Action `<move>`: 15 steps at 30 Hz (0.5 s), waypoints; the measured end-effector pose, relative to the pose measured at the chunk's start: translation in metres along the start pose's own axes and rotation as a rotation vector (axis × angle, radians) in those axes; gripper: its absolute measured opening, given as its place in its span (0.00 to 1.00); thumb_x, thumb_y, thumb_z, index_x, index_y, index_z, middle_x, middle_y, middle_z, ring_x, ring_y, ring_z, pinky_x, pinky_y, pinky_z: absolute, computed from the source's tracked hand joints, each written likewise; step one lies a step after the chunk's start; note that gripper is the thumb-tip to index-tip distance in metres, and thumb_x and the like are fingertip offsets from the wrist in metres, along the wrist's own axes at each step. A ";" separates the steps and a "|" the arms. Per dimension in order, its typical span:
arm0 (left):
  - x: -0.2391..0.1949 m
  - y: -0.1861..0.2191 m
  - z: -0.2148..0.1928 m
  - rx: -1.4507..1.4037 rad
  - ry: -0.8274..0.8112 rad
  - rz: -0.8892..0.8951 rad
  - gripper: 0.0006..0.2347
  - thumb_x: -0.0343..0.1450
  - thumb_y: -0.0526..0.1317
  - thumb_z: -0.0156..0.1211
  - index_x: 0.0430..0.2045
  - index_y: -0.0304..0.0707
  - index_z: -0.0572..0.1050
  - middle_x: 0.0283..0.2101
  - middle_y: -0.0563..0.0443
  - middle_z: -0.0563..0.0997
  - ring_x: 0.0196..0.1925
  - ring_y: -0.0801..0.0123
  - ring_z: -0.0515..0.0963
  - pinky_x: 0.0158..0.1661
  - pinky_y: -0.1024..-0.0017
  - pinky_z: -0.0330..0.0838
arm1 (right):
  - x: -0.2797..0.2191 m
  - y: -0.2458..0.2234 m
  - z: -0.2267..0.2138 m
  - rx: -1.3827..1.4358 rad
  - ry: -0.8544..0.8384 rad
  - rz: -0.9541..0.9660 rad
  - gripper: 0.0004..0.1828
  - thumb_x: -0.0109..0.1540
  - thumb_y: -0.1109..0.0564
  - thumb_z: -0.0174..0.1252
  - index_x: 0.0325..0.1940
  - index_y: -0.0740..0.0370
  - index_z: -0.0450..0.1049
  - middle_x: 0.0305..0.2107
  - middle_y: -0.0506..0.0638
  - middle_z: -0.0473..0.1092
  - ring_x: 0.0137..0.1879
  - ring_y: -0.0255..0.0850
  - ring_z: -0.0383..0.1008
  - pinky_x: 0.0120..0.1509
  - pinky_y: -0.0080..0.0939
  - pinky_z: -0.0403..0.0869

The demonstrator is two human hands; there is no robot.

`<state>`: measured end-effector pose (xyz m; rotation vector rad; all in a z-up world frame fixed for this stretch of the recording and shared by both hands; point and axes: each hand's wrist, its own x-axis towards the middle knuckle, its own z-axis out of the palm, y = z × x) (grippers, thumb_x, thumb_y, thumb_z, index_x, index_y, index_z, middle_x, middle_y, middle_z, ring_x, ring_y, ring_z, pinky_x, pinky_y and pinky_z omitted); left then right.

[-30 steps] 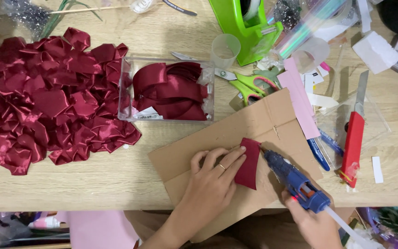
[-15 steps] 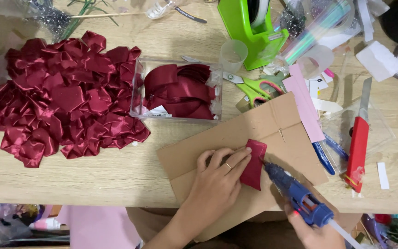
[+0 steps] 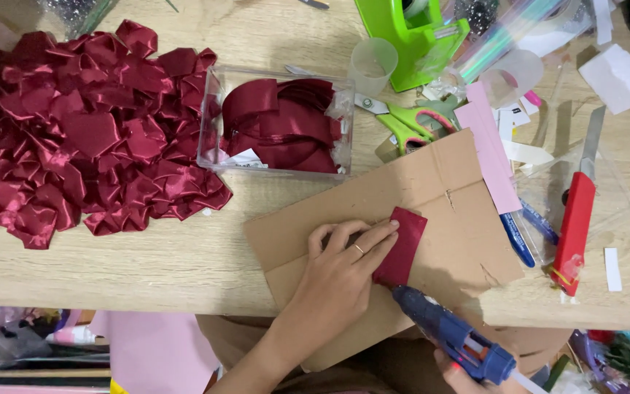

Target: The person uses a hot glue gun to attach small pieces of red ribbon onto a cardboard sheet. They repeatedly pick up ribbon pieces, apply glue, and press them onto the cardboard.

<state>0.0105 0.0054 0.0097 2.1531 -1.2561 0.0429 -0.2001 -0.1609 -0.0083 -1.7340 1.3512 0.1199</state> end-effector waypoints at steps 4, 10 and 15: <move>-0.001 -0.002 0.001 -0.078 -0.037 -0.020 0.27 0.59 0.23 0.52 0.56 0.34 0.73 0.65 0.55 0.72 0.58 0.59 0.69 0.55 0.58 0.56 | -0.002 -0.002 0.003 -0.055 -0.021 -0.027 0.31 0.43 0.64 0.70 0.52 0.61 0.82 0.32 0.58 0.85 0.36 0.45 0.86 0.50 0.39 0.80; -0.001 -0.002 0.001 -0.042 -0.041 -0.015 0.27 0.59 0.22 0.53 0.56 0.36 0.73 0.65 0.57 0.72 0.58 0.60 0.69 0.55 0.58 0.56 | 0.003 -0.001 -0.003 -0.133 -0.086 -0.093 0.31 0.44 0.61 0.73 0.53 0.58 0.80 0.30 0.53 0.86 0.35 0.42 0.88 0.55 0.36 0.81; 0.000 -0.001 -0.001 -0.043 -0.017 -0.007 0.27 0.60 0.21 0.52 0.55 0.35 0.74 0.64 0.56 0.72 0.57 0.59 0.70 0.55 0.59 0.56 | 0.004 -0.038 -0.004 -0.496 -0.144 0.300 0.37 0.49 0.52 0.73 0.63 0.42 0.74 0.40 0.51 0.84 0.50 0.45 0.85 0.67 0.38 0.75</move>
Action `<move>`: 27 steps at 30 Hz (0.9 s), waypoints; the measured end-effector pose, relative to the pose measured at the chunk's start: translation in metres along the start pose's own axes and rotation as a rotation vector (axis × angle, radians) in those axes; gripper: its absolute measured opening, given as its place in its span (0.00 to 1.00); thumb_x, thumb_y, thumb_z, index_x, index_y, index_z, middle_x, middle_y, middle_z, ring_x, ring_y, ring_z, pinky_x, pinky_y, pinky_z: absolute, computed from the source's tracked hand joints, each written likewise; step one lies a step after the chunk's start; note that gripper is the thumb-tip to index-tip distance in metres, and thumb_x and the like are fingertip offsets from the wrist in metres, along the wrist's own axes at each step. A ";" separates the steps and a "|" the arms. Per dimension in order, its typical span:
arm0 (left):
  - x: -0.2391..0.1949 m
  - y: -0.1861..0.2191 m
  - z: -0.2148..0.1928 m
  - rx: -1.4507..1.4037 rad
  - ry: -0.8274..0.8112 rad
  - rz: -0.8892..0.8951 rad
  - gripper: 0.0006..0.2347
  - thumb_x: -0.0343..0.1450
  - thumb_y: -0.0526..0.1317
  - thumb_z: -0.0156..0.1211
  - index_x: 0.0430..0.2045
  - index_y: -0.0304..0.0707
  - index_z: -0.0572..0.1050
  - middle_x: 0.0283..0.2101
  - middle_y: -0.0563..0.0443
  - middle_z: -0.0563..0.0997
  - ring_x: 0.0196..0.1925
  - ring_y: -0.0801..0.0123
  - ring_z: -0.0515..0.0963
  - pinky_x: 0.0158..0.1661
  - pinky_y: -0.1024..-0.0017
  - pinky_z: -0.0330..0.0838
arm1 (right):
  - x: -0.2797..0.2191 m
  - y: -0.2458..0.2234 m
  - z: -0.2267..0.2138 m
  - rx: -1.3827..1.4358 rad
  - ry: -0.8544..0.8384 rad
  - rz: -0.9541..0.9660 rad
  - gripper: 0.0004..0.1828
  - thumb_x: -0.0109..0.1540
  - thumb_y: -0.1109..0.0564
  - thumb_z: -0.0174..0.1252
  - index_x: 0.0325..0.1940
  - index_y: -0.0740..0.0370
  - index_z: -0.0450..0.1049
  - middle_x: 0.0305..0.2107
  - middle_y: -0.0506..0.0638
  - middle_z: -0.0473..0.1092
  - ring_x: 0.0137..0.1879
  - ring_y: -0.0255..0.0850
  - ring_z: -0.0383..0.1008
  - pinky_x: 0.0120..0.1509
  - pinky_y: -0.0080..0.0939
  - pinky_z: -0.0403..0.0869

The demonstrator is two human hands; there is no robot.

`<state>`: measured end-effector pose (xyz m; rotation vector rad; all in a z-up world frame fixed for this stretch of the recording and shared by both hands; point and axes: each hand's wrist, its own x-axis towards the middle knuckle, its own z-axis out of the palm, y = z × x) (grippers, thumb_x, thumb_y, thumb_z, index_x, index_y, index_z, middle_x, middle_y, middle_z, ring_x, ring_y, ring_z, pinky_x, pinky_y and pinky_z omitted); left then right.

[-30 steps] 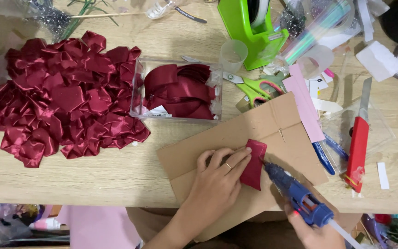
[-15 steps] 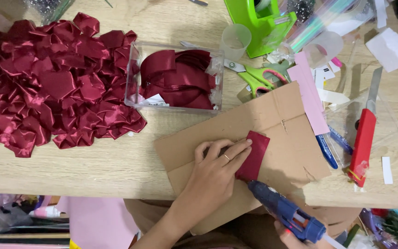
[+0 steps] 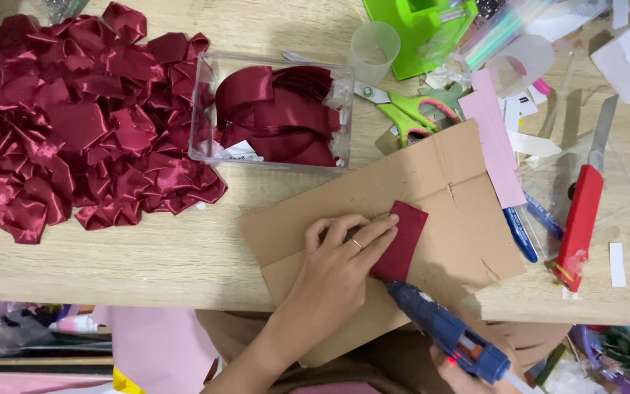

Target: The person uses a hot glue gun to attach small pieces of red ribbon onto a cardboard sheet. They repeatedly pick up ribbon pieces, apply glue, and press them onto the cardboard.

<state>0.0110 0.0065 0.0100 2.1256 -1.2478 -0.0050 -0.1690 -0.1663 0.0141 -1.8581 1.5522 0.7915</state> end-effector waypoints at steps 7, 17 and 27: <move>0.001 0.001 0.002 0.020 0.016 0.001 0.25 0.61 0.23 0.52 0.55 0.36 0.74 0.63 0.56 0.73 0.57 0.61 0.70 0.55 0.60 0.56 | 0.000 0.020 -0.014 0.049 0.076 -0.634 0.09 0.48 0.49 0.66 0.31 0.48 0.79 0.17 0.45 0.78 0.24 0.40 0.78 0.39 0.36 0.75; 0.002 0.000 0.003 0.039 0.030 -0.002 0.22 0.65 0.24 0.52 0.54 0.37 0.74 0.63 0.57 0.74 0.57 0.61 0.71 0.56 0.60 0.56 | 0.022 0.074 -0.003 0.503 0.088 -0.481 0.43 0.43 0.69 0.70 0.65 0.62 0.73 0.40 0.61 0.85 0.48 0.42 0.86 0.64 0.38 0.77; 0.004 0.003 -0.003 0.001 -0.011 -0.035 0.18 0.68 0.28 0.50 0.51 0.46 0.73 0.64 0.58 0.73 0.56 0.61 0.71 0.56 0.60 0.54 | 0.013 0.057 -0.015 0.403 0.063 -0.231 0.38 0.45 0.70 0.69 0.61 0.58 0.79 0.40 0.59 0.87 0.49 0.46 0.87 0.65 0.45 0.77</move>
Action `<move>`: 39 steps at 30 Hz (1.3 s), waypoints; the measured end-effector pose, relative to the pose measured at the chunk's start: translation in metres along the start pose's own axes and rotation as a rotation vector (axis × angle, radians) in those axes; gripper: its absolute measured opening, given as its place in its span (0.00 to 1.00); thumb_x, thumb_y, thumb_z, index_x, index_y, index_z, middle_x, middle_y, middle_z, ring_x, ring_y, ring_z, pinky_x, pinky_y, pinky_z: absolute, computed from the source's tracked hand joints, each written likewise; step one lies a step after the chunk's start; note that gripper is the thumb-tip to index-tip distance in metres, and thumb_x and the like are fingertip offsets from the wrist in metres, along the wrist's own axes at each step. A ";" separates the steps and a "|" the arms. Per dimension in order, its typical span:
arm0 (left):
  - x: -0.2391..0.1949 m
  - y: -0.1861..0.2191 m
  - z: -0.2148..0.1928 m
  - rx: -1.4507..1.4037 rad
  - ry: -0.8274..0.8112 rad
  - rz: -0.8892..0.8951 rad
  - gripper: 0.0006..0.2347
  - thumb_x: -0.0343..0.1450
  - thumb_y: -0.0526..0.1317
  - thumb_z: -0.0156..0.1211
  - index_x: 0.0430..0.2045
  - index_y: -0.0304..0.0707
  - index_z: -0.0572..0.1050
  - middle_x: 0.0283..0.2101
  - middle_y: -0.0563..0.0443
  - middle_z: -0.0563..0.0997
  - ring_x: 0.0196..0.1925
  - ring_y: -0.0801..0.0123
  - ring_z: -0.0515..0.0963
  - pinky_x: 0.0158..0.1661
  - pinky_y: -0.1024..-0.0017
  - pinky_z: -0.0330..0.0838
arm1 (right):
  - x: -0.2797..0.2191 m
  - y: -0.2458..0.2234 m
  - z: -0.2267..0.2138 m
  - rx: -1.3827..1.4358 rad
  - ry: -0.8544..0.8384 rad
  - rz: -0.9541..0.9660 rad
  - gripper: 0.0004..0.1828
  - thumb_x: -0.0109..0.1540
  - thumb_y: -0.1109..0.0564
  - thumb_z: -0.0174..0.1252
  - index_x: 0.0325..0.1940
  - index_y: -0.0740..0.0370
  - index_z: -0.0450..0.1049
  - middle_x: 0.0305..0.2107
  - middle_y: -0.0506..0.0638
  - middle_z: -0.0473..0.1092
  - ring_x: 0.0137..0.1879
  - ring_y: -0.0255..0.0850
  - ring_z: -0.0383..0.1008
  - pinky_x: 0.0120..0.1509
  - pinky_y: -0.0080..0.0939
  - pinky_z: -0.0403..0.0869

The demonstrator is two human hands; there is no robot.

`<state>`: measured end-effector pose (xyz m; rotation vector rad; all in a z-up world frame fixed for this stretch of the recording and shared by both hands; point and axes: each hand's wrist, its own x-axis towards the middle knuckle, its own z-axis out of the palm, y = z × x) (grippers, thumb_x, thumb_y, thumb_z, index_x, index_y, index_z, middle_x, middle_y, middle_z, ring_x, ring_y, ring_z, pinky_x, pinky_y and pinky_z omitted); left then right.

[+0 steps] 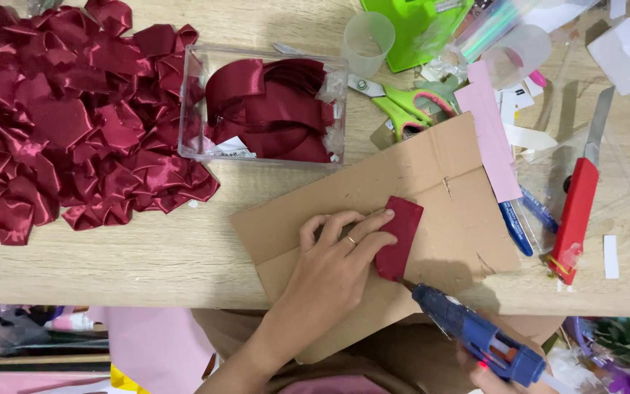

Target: The person uses a hot glue gun to attach small pieces of red ribbon onto a cardboard sheet. They repeatedly pick up ribbon pieces, apply glue, and press them onto the cardboard.

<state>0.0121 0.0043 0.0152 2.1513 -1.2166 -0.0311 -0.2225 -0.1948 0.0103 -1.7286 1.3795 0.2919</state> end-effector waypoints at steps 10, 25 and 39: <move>0.002 0.002 0.002 0.011 0.069 -0.009 0.03 0.75 0.37 0.53 0.31 0.47 0.70 0.60 0.61 0.77 0.55 0.65 0.72 0.55 0.62 0.54 | 0.002 0.000 -0.009 -0.163 0.019 0.043 0.42 0.44 0.64 0.73 0.63 0.51 0.76 0.46 0.51 0.82 0.56 0.39 0.80 0.71 0.41 0.70; 0.006 0.006 0.017 0.178 0.175 0.052 0.04 0.72 0.36 0.62 0.29 0.44 0.74 0.55 0.55 0.78 0.49 0.60 0.73 0.49 0.60 0.62 | -0.006 0.021 -0.014 -0.268 0.426 -0.359 0.21 0.45 0.52 0.74 0.43 0.49 0.83 0.48 0.51 0.77 0.59 0.45 0.73 0.68 0.52 0.66; 0.008 0.010 0.015 0.179 0.170 0.045 0.04 0.72 0.35 0.60 0.29 0.45 0.72 0.54 0.52 0.79 0.49 0.59 0.74 0.50 0.60 0.60 | -0.010 -0.063 -0.003 0.085 -0.012 0.169 0.25 0.55 0.68 0.62 0.58 0.63 0.79 0.43 0.61 0.84 0.55 0.47 0.81 0.70 0.44 0.70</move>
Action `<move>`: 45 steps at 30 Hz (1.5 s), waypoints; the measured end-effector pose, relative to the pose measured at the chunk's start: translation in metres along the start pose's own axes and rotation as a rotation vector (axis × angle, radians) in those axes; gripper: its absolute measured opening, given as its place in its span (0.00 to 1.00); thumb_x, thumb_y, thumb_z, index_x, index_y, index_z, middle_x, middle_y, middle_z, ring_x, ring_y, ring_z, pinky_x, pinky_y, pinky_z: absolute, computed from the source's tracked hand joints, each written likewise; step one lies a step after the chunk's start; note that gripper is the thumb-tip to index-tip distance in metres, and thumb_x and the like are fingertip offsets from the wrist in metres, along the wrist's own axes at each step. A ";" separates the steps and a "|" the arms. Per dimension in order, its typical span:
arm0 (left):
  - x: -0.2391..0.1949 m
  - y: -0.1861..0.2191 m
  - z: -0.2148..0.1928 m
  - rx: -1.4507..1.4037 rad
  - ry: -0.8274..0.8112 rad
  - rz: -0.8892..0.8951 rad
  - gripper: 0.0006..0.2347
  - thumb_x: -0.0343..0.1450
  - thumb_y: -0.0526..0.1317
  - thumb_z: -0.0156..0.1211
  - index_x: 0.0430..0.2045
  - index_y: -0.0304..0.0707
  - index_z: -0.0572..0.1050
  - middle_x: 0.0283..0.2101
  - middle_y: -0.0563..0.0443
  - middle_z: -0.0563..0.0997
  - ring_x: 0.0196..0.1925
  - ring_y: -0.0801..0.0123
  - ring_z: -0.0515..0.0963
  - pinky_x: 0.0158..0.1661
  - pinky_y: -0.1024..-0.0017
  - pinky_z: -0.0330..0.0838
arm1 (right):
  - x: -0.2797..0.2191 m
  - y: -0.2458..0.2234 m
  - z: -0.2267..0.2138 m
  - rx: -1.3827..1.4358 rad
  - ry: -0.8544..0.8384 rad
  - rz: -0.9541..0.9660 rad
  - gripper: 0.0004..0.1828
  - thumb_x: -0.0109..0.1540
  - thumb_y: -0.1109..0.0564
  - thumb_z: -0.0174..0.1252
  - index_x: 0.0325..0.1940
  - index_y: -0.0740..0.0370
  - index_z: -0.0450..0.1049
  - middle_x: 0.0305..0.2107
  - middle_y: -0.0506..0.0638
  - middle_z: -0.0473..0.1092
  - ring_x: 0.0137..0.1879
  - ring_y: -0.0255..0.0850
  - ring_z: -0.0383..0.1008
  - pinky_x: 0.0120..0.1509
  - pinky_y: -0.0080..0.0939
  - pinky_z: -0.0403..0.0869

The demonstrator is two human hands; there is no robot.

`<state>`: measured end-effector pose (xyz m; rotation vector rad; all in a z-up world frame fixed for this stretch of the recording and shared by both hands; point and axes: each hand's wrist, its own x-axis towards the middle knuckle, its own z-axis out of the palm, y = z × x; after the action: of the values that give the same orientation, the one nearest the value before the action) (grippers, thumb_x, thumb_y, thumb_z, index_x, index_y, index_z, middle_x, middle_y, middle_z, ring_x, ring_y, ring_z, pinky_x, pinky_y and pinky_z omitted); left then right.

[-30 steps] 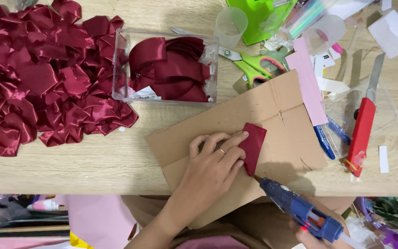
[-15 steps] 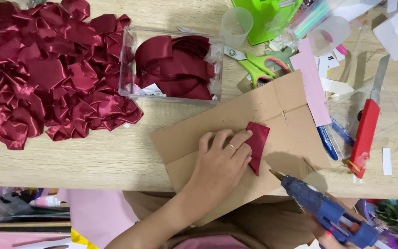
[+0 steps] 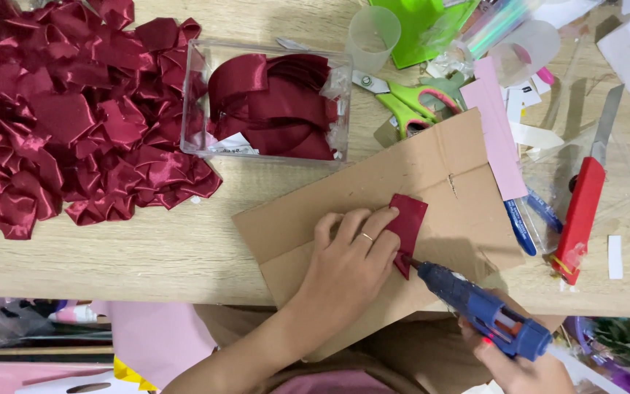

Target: The person uses a hot glue gun to attach small pieces of red ribbon onto a cardboard sheet. They repeatedly pick up ribbon pieces, apply glue, and press them onto the cardboard.

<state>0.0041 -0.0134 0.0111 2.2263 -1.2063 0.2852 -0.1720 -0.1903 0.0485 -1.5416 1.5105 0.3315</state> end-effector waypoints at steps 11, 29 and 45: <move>-0.011 0.012 -0.017 0.174 0.040 0.107 0.07 0.73 0.33 0.54 0.37 0.45 0.79 0.46 0.60 0.76 0.50 0.70 0.74 0.47 0.71 0.56 | -0.016 -0.039 -0.017 -0.646 -0.035 -0.606 0.07 0.52 0.46 0.63 0.28 0.47 0.74 0.14 0.49 0.69 0.26 0.40 0.76 0.35 0.36 0.75; -0.017 0.010 -0.011 0.113 0.060 0.136 0.10 0.64 0.25 0.55 0.26 0.47 0.72 0.36 0.61 0.76 0.55 0.67 0.76 0.54 0.66 0.51 | -0.001 0.025 -0.016 0.044 -0.063 -0.397 0.12 0.53 0.65 0.65 0.40 0.70 0.84 0.29 0.61 0.86 0.40 0.47 0.86 0.53 0.41 0.77; -0.008 0.005 0.008 0.007 0.114 -0.004 0.06 0.72 0.36 0.67 0.28 0.49 0.75 0.39 0.62 0.78 0.52 0.69 0.76 0.55 0.61 0.52 | 0.021 0.065 -0.007 0.250 -0.006 -0.623 0.23 0.49 0.72 0.61 0.49 0.74 0.76 0.27 0.68 0.81 0.33 0.51 0.85 0.49 0.42 0.81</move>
<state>-0.0053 -0.0141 0.0033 2.1869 -1.1412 0.4100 -0.2286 -0.1975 0.0106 -1.7061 0.9530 -0.2059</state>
